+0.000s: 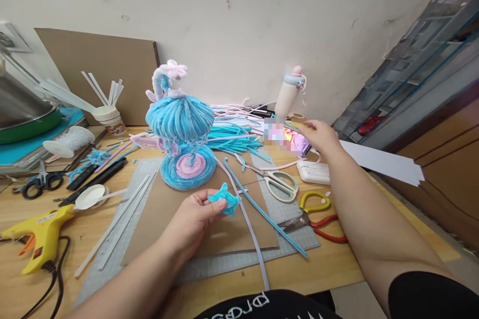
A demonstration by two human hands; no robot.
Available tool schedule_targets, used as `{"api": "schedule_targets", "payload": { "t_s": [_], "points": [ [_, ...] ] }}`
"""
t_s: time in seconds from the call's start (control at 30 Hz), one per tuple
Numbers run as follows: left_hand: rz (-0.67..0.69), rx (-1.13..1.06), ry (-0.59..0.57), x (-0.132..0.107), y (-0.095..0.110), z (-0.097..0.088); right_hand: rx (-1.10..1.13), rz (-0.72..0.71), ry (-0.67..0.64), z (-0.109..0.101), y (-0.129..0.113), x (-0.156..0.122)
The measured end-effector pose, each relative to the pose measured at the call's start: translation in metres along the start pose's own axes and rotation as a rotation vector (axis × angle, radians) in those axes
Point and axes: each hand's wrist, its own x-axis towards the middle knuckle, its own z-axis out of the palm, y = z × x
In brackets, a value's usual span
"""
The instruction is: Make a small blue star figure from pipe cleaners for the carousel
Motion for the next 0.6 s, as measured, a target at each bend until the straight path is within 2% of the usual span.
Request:
{"api": "schedule_targets", "payload": {
  "t_s": [0.13, 0.3, 0.47, 0.6],
  "points": [
    [-0.001, 0.003, 0.042, 0.0, -0.002, -0.002, -0.024, 0.005, -0.097, 0.011, 0.009, 0.0],
    [0.022, 0.037, 0.077, 0.003, -0.005, -0.006, -0.054, 0.024, -0.162, 0.017, 0.009, -0.005],
    [0.004, 0.055, 0.064, 0.005, -0.006, -0.006, -0.051, 0.059, -0.15, 0.017, 0.007, -0.006],
    [-0.008, 0.033, 0.095, 0.006, -0.006, -0.004, -0.005, 0.09, -0.071, 0.015, 0.005, -0.007]
  ]
}}
